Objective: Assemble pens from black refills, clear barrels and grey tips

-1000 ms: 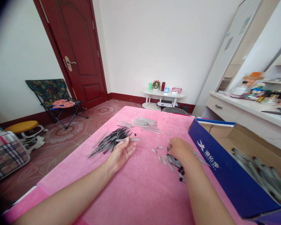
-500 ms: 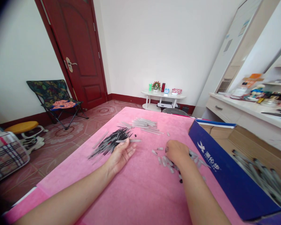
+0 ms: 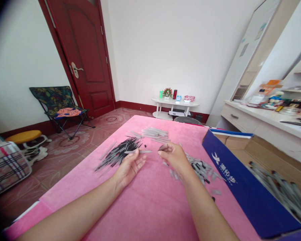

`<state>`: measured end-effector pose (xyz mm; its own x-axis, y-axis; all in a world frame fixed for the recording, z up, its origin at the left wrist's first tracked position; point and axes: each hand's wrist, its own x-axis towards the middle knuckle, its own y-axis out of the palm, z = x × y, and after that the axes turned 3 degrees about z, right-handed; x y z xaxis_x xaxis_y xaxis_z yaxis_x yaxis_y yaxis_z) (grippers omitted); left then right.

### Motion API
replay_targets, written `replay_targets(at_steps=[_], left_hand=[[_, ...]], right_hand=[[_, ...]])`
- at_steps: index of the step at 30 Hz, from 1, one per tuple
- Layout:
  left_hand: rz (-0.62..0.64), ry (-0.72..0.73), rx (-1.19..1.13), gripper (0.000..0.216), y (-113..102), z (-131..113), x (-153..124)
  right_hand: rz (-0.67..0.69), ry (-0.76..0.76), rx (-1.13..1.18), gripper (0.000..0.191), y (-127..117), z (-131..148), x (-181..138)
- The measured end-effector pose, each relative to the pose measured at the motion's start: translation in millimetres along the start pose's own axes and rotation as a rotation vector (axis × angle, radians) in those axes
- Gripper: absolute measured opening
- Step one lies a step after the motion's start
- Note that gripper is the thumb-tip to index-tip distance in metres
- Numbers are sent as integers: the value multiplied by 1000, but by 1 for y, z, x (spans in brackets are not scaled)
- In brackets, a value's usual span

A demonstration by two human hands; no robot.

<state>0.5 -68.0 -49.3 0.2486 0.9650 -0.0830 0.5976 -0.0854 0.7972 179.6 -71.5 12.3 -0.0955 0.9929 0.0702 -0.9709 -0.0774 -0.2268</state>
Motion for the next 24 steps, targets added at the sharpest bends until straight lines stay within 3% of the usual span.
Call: replay_targets(at_steps=[10,18,24], left_hand=[[-12,0,5,18,1,0,0],[3,1,0,19,1,0,0],[2,3,-3,18,0,1,0]], right_hand=[[19,70,82,24,6,-1,0],[94,41,70,31,6,-2,-1],[118,9,49,25,8,-1,-1]])
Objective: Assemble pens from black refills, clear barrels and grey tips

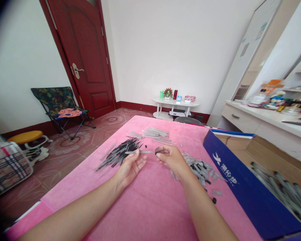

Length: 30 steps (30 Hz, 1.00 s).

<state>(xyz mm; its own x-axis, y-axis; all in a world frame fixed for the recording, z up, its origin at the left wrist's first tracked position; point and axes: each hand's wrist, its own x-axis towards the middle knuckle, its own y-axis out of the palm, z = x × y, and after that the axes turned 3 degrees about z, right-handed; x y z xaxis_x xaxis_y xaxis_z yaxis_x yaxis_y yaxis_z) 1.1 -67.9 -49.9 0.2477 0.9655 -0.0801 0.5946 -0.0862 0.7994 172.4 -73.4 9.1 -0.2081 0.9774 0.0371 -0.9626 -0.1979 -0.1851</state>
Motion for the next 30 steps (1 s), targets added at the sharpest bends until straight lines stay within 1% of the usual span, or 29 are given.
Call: replay_targets(at_steps=[6,9,19,22,26,30], left_hand=[[-22,0,15,15,3,-1,-2],[-13,-4,25,15,4,-1,-3],[1,16,64,17,2,1,-1],[-7,19,66,16,1,1,-2],[-18,27,48,16,0,2,-1],[-24,35,19,16,-1,3,1]], right_hand=[[5,-26,-38,24,2,3,0],[11,-36,-51,23,3,4,0],[3,-69,-102,19,1,2,1],[-2,-65,-120,22,2,2,1],[-39,-9,-123,28,1,3,1],[-137,35,-23,22,-1,3,1]])
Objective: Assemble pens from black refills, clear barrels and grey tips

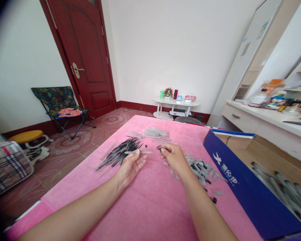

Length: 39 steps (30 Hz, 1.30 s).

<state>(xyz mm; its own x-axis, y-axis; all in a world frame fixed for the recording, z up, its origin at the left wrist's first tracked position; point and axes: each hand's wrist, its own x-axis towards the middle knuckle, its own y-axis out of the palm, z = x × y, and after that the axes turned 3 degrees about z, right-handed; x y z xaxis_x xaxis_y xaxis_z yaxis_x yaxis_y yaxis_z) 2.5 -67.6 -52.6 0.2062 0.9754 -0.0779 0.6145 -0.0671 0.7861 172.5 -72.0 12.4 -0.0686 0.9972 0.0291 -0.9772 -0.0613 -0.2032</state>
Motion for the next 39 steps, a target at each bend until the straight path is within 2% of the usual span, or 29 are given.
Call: replay_targets(at_steps=[4,10,15,39], left_hand=[[11,3,-3,17,-1,0,1],[13,-8,15,17,-1,0,1],[7,-12,29,16,-1,0,1],[-8,-11,46,15,4,-2,-1]], right_hand=[[19,38,97,20,3,-2,-1],[17,-68,80,19,10,-8,-1],[40,-34,129,19,11,-9,-1],[37,-85,69,15,9,-10,0]])
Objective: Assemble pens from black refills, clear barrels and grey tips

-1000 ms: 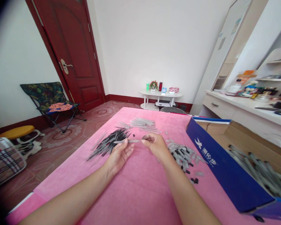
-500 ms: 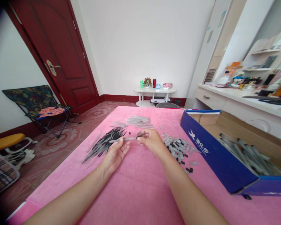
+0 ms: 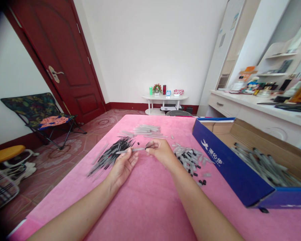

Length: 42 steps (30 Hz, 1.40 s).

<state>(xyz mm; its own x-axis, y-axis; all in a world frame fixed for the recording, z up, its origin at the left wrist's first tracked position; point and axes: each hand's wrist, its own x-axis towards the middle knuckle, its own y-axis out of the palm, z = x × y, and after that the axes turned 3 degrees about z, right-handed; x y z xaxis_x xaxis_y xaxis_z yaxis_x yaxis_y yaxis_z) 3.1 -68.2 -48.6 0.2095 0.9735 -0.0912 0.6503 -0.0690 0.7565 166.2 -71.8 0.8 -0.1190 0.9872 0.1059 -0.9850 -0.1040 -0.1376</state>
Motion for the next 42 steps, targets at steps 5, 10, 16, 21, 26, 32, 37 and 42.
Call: replay_targets(at_steps=[5,10,16,21,26,32,37,42], left_hand=[[-6,-7,3,16,2,-1,-1],[11,0,10,17,0,0,-1],[43,30,52,18,-3,3,0],[84,76,75,18,-3,4,-1],[86,91,82,17,-2,5,-2],[42,82,53,17,-4,5,0],[54,90,69,16,-2,4,-2],[43,88,51,17,-1,4,-2]], right_hand=[[-2,6,17,16,0,-1,0],[-3,11,17,16,1,0,-1],[-7,8,-7,14,2,-4,3],[-46,1,-66,16,6,-14,6],[-15,-21,-236,43,7,-17,4],[39,-71,-205,19,5,-8,2],[62,-85,-321,38,5,-12,3],[58,-141,-333,20,1,-10,3]])
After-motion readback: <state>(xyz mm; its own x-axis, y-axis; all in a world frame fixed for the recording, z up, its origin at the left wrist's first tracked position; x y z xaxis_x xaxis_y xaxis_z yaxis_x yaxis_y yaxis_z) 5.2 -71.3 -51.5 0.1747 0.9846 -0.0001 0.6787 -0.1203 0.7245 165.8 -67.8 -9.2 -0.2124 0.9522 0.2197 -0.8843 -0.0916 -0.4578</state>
